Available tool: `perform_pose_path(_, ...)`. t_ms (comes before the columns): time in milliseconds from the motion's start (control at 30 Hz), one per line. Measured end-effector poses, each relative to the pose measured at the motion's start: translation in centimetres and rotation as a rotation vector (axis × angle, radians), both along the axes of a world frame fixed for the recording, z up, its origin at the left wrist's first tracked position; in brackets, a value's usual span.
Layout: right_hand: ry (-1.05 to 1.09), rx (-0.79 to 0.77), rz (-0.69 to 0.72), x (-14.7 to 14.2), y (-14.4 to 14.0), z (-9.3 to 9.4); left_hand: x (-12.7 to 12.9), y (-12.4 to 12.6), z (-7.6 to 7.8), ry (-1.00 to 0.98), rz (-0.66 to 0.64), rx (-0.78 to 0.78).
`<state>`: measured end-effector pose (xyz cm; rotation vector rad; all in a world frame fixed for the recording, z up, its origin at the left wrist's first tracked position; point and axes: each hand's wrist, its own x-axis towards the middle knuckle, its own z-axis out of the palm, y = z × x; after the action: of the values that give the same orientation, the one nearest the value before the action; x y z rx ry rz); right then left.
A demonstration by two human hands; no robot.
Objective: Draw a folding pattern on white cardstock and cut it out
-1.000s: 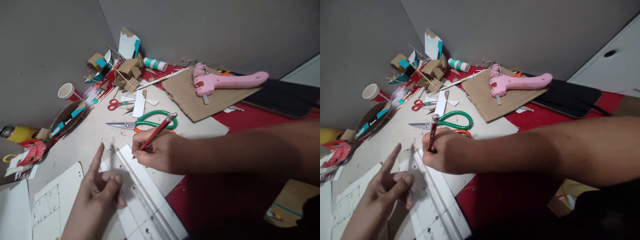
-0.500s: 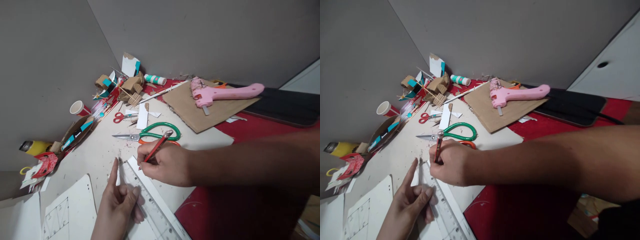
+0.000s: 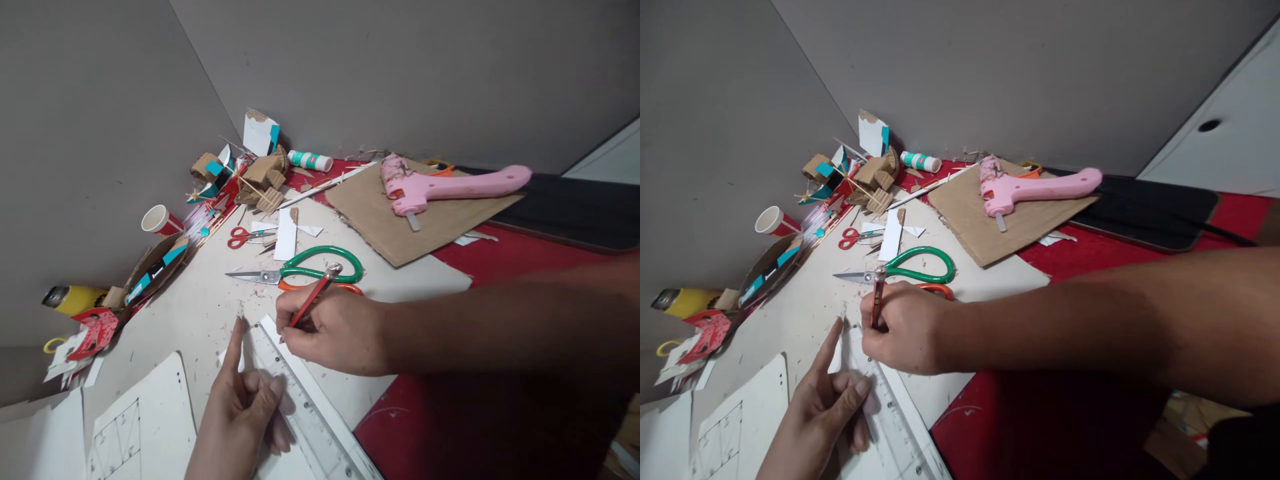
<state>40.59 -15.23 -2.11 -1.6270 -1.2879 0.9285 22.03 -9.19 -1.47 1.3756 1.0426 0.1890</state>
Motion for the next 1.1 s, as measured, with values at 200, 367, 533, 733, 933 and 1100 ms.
perform_pose_path(200,-0.003,-0.065,0.018,0.0,0.1,0.6,0.2,0.0,0.1,0.024,-0.003,0.005)
perform_pose_path(367,0.007,-0.283,0.096,-0.3,0.1,1.3,0.3,0.0,0.3,0.037,-0.002,0.001)
perform_pose_path(533,-0.068,-0.112,0.156,-0.2,-0.4,0.5,0.3,0.0,0.3,0.064,-0.011,0.006)
perform_pose_path(733,-0.136,0.064,0.133,-0.4,-0.6,-1.0,0.4,0.0,0.5,0.076,-0.031,0.008)
perform_pose_path(933,-0.149,0.163,0.140,-0.5,-0.5,-2.0,0.1,0.5,0.2,0.092,-0.077,0.004)
perform_pose_path(1100,-0.142,0.195,0.113,-0.6,-0.6,-2.5,0.3,0.2,0.4,0.096,-0.035,0.022)
